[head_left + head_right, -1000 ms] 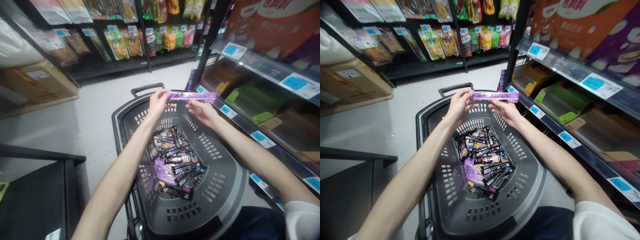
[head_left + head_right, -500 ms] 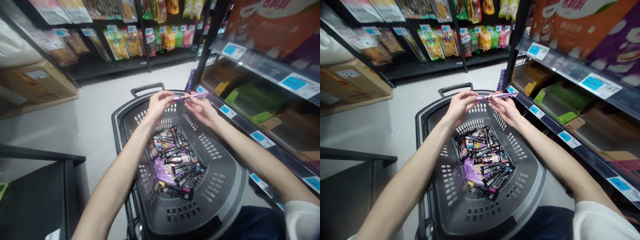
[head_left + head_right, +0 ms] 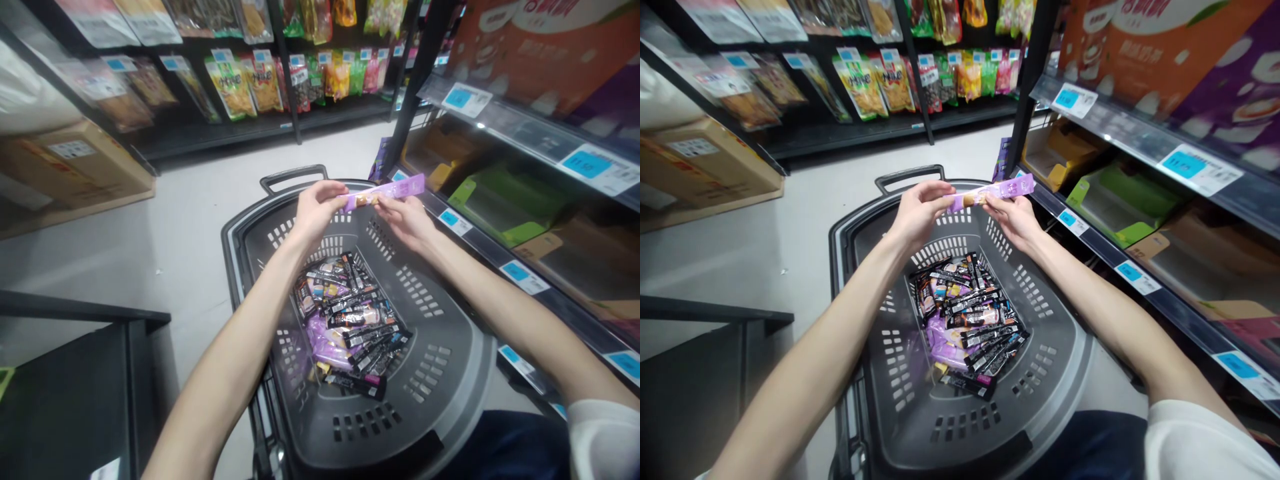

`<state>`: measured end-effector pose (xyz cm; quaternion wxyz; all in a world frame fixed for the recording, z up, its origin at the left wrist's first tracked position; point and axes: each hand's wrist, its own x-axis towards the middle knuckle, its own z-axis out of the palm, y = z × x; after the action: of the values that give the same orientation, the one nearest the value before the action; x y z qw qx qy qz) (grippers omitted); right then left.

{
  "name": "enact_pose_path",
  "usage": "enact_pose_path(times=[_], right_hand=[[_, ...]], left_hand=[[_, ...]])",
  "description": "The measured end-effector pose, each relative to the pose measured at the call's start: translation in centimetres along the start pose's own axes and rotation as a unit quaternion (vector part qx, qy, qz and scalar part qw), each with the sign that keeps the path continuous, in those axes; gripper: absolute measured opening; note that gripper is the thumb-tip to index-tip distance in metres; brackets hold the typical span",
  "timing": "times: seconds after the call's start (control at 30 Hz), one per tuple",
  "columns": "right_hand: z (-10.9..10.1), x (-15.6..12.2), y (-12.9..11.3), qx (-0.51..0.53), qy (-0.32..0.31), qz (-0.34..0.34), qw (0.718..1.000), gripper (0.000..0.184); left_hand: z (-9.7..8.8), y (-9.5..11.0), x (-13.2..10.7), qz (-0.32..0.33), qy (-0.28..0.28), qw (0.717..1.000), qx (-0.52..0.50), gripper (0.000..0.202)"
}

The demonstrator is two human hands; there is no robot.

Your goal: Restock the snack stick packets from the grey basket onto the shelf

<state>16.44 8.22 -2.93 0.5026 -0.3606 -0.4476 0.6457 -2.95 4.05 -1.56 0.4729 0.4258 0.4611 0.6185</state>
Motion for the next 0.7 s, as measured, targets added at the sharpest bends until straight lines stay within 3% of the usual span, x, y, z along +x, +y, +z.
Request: enact_pose_path(times=[0.2, 0.5, 0.7], right_hand=[[-0.3, 0.15, 0.17, 0.008, -0.012, -0.008, 1.0, 0.035], [-0.1, 0.23, 0.2, 0.03, -0.009, 0.004, 1.0, 0.017], [-0.04, 0.15, 0.12, 0.025, -0.005, 0.009, 1.0, 0.016]], left_hand=[[-0.02, -0.16, 0.07, -0.003, 0.006, 1.0, -0.014, 0.024], [0.04, -0.07, 0.02, -0.002, 0.004, 1.0, -0.02, 0.023], [0.02, -0.2, 0.14, 0.0, 0.004, 1.0, -0.021, 0.023]])
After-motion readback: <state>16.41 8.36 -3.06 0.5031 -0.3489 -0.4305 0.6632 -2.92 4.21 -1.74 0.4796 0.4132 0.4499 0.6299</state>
